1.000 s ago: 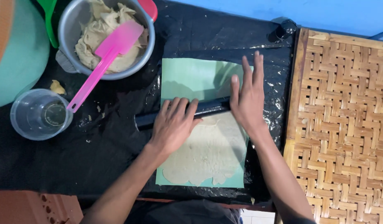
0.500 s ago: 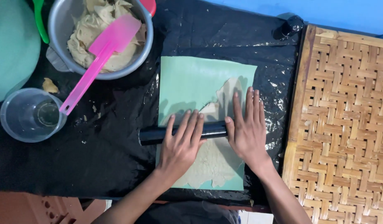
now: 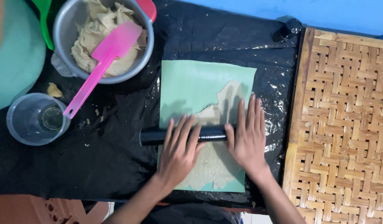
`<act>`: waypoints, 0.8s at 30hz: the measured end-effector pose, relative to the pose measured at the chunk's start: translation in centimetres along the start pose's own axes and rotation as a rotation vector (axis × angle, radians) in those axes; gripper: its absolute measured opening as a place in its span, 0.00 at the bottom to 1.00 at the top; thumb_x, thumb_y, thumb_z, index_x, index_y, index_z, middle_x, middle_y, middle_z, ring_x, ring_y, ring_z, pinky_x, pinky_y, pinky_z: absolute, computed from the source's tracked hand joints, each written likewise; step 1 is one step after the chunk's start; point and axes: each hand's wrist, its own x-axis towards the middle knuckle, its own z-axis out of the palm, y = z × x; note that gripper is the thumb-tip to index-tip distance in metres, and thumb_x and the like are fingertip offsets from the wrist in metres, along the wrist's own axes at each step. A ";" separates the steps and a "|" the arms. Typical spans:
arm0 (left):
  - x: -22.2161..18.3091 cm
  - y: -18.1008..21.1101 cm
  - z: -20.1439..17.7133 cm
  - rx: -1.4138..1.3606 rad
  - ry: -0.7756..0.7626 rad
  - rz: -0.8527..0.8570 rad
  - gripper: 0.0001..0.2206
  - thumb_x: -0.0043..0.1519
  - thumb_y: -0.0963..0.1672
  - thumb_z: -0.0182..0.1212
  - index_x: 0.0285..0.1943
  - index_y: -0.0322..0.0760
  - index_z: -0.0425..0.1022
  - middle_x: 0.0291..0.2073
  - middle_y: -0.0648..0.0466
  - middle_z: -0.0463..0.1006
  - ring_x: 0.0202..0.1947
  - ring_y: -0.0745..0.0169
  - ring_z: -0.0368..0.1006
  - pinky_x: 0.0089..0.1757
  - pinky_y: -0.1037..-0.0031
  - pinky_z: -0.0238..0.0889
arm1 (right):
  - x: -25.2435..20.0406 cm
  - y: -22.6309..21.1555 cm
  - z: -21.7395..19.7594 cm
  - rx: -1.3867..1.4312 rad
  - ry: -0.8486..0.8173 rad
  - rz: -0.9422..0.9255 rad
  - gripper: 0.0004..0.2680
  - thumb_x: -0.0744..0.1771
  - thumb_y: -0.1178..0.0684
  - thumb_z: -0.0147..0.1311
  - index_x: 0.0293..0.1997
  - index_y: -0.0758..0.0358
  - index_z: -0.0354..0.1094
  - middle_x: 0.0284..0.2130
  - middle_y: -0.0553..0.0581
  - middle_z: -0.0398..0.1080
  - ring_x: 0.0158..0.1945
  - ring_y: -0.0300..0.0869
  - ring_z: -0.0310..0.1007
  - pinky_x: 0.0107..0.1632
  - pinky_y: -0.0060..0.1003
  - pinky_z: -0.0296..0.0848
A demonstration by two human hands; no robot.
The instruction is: Spread and flatten dough onto a green mat using a spatula and rolling pin.
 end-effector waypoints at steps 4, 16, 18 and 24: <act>-0.8 1.4 -2.4 0.112 -0.119 -0.015 0.25 0.70 0.47 0.55 0.75 0.35 0.63 0.73 0.48 0.66 0.77 0.52 0.56 0.72 0.52 0.47 | -2.3 -0.5 -0.6 0.022 -0.041 0.012 0.27 0.72 0.40 0.37 0.76 0.74 0.45 0.74 0.80 0.41 0.78 0.68 0.37 0.76 0.58 0.40; 8.4 -1.1 -2.1 0.117 -0.128 -0.068 0.34 0.70 0.55 0.44 0.74 0.22 0.59 0.76 0.36 0.53 0.77 0.45 0.44 0.69 0.39 0.32 | 5.5 0.6 0.1 -0.028 -0.079 0.015 0.26 0.73 0.42 0.32 0.77 0.75 0.42 0.74 0.82 0.39 0.78 0.68 0.33 0.76 0.58 0.38; 9.2 -1.5 -2.5 0.134 -0.105 -0.029 0.33 0.70 0.55 0.43 0.74 0.24 0.60 0.76 0.36 0.54 0.78 0.43 0.42 0.69 0.40 0.30 | 5.8 0.4 -0.1 0.030 -0.046 0.027 0.26 0.74 0.42 0.31 0.77 0.77 0.40 0.74 0.83 0.37 0.78 0.69 0.32 0.76 0.58 0.38; 3.2 -0.1 -3.4 -0.144 0.014 0.059 0.27 0.68 0.49 0.57 0.70 0.25 0.65 0.73 0.31 0.58 0.76 0.34 0.50 0.69 0.43 0.43 | 0.0 -0.5 0.0 -0.013 -0.003 0.013 0.28 0.73 0.40 0.34 0.77 0.76 0.41 0.74 0.81 0.39 0.79 0.69 0.35 0.77 0.59 0.40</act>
